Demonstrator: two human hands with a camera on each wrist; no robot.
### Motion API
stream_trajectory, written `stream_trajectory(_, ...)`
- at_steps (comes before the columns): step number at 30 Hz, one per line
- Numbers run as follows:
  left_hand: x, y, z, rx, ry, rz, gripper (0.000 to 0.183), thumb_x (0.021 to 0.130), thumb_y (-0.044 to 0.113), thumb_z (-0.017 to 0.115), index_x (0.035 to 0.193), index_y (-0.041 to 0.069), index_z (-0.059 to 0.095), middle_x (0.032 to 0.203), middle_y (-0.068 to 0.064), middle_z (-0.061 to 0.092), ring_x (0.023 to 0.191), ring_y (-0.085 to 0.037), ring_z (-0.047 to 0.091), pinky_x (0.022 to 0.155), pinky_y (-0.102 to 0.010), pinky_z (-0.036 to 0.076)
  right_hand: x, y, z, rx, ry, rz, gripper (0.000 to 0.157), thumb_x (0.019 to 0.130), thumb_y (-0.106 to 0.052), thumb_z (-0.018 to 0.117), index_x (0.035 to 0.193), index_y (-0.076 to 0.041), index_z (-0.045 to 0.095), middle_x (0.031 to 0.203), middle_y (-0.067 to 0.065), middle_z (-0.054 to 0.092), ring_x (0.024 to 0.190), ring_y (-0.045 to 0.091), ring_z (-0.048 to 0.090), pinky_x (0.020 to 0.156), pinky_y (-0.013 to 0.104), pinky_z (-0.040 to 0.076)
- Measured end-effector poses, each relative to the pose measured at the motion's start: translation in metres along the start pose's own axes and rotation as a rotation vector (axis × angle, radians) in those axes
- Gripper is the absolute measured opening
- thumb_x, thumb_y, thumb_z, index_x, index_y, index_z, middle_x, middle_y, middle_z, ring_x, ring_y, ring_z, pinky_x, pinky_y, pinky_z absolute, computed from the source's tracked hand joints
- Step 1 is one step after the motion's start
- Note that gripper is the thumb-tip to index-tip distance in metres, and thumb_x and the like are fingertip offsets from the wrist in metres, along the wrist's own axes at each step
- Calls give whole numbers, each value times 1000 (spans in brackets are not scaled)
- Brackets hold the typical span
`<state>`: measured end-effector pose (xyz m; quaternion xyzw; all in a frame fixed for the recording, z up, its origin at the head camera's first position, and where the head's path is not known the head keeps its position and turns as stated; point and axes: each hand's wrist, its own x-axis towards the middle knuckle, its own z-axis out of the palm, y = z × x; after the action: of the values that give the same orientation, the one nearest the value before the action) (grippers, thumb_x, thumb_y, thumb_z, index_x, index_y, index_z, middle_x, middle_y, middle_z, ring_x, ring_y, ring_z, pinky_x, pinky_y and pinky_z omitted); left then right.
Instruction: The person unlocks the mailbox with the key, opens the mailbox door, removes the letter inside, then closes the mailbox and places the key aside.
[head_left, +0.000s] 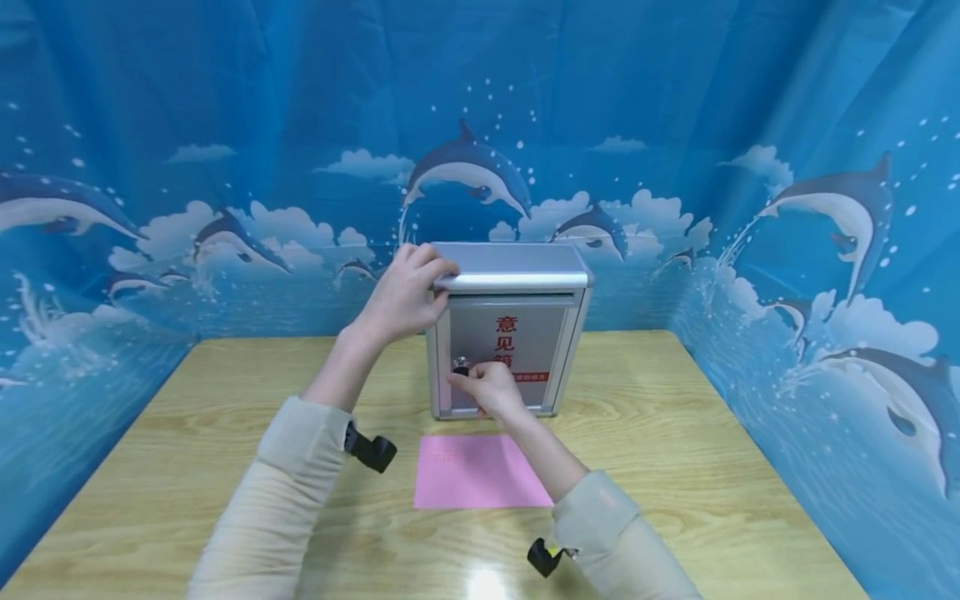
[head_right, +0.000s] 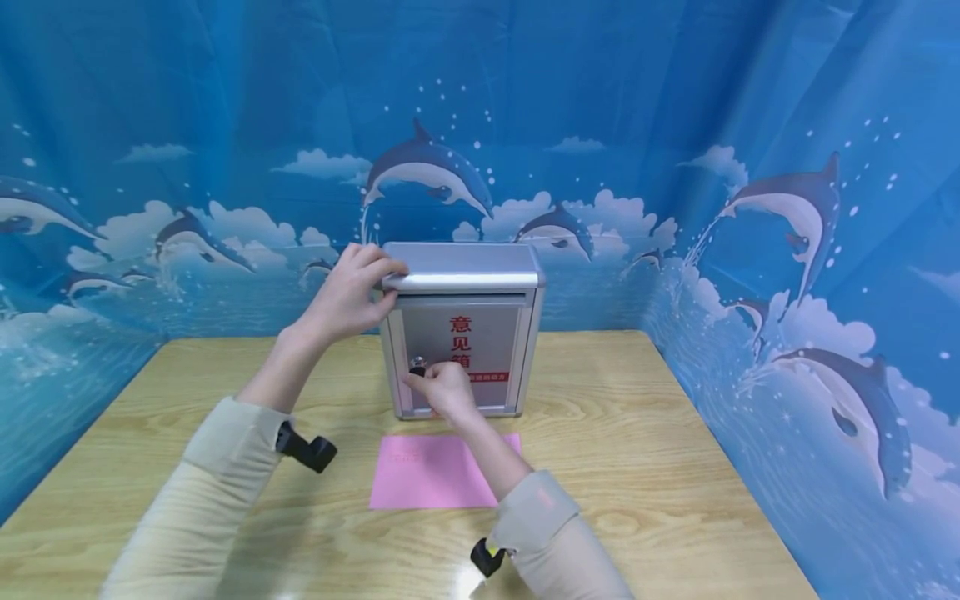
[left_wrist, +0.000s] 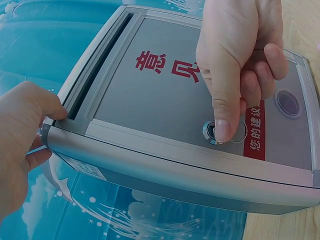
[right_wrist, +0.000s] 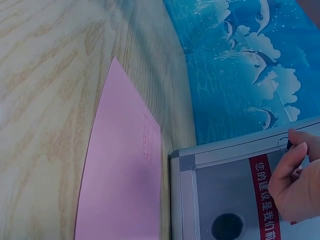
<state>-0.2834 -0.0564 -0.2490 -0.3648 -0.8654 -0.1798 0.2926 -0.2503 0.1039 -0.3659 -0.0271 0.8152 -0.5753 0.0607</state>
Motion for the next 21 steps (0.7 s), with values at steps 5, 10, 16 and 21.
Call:
stream_trajectory(5,0,0,0,5,-1,-3,24,81,2,64,106,4,65,101,-9,54,92,-26,42,80,-40,37,-1,-2,0,-36,19,-17,46,83,-25,69,51,-14,38,44,-8,31,32,5,30,35,20,32)
stream_trajectory(10,0,0,0,6,3,2,24,82,2,63,105,4,65,100,-9,54,91,-27,42,80,-41,37,0,-2,1,2,6,13,45,83,-24,69,53,-14,37,49,-6,36,34,5,30,35,20,32)
stream_trajectory(16,0,0,1,2,10,7,23,81,1,63,105,4,65,99,-9,54,91,-27,43,80,-41,37,2,0,1,142,-31,56,41,83,-18,69,57,-11,39,75,4,50,35,4,33,34,17,33)
stream_trajectory(21,-1,1,0,5,9,1,23,82,2,63,105,4,65,100,-9,55,92,-27,43,80,-41,37,2,1,2,132,-12,21,40,83,-18,68,56,-12,39,64,-2,42,35,4,33,35,18,35)
